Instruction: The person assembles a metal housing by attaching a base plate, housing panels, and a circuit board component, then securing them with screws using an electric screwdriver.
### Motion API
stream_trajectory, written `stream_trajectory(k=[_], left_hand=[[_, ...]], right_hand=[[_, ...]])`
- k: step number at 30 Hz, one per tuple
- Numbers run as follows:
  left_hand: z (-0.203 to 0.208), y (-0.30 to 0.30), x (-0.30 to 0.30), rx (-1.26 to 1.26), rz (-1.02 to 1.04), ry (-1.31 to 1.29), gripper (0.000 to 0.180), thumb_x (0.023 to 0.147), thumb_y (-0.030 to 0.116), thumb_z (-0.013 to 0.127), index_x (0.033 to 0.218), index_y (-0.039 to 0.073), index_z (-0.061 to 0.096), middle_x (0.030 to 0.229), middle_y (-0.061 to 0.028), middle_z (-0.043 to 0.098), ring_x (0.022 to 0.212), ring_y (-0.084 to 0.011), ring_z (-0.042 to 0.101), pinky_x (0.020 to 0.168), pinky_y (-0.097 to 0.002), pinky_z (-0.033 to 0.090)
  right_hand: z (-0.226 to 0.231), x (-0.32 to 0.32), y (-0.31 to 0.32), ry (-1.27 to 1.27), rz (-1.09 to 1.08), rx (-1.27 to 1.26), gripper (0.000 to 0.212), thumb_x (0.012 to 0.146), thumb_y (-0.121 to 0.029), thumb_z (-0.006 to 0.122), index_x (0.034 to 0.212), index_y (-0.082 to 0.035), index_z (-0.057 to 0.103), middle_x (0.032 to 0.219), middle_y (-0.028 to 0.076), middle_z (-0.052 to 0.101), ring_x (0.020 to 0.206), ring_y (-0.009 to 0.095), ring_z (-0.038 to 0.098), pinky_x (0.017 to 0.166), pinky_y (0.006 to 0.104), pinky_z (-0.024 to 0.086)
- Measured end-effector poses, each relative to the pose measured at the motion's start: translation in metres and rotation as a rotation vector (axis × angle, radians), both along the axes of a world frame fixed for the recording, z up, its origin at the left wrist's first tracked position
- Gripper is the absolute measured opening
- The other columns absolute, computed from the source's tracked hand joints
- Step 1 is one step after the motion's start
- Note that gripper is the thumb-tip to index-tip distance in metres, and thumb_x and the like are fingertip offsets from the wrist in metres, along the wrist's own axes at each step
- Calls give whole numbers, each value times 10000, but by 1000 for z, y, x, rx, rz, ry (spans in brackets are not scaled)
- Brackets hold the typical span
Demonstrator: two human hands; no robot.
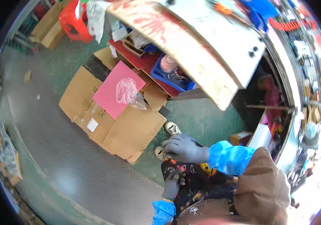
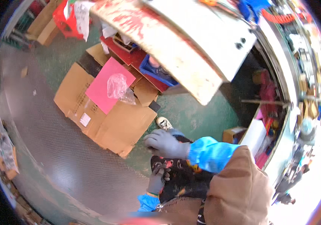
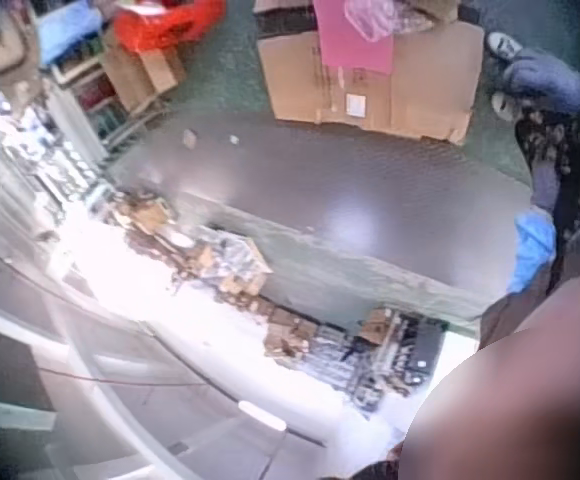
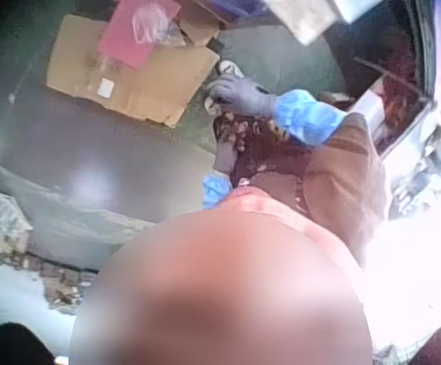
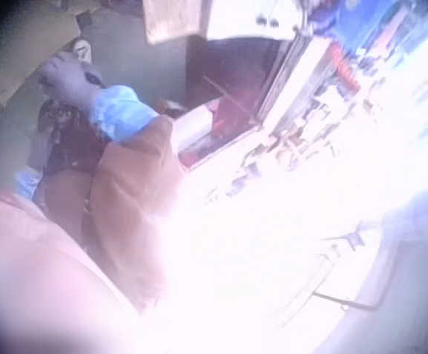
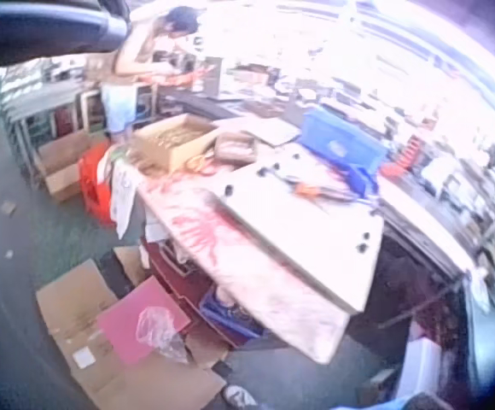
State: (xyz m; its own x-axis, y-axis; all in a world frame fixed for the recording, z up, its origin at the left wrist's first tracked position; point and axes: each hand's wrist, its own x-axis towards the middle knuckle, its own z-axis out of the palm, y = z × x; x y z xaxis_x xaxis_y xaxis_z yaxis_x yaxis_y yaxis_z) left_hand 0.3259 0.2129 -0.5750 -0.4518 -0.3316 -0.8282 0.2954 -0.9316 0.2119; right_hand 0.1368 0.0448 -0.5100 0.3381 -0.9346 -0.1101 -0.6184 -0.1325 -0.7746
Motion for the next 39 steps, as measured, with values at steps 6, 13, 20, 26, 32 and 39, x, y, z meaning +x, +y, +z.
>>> stream_trajectory(k=[6,13,20,26,32,39], left_hand=[[86,-43,9,2,-208,-13,405,931,419,482,1146,77,519,666,24,494,504,-70,436,429,-180,348],[137,-94,-103,-197,-262,122,291,973,174,412,1221,33,471,937,-35,536,787,-98,533,663,-228,459],[174,-142,-263,-136,-309,157,335,960,234,464,1225,30,465,868,-39,561,678,-117,538,562,-226,459],[195,-161,-377,-296,-195,245,358,930,261,526,1186,13,506,881,-47,548,746,-143,537,659,-261,468],[221,-174,-416,-278,-58,170,403,895,334,573,1146,23,523,853,-45,545,733,-139,529,622,-264,464],[219,-168,-416,-405,207,98,406,881,383,581,1066,22,554,795,-24,539,645,-109,496,567,-222,424]], right_hand=[[124,-136,16,360,-539,-637,270,622,-95,749,822,-122,570,847,50,631,800,267,604,672,381,476],[82,-250,-47,547,-755,-741,174,741,-199,684,868,-145,578,998,34,640,987,254,573,862,421,410],[87,-299,-59,376,-563,-662,338,749,-242,664,1045,-117,555,1107,74,578,1041,271,537,956,466,364],[142,-447,-192,439,-455,-693,413,768,-205,658,1148,-112,523,1105,90,555,1015,300,509,862,433,404],[113,-463,-266,822,-77,-337,437,801,-177,572,1223,-117,479,982,98,590,930,272,581,764,409,466],[180,-483,-217,-72,-357,-179,469,840,-230,618,1257,-74,471,845,123,594,745,224,615,629,347,464]])
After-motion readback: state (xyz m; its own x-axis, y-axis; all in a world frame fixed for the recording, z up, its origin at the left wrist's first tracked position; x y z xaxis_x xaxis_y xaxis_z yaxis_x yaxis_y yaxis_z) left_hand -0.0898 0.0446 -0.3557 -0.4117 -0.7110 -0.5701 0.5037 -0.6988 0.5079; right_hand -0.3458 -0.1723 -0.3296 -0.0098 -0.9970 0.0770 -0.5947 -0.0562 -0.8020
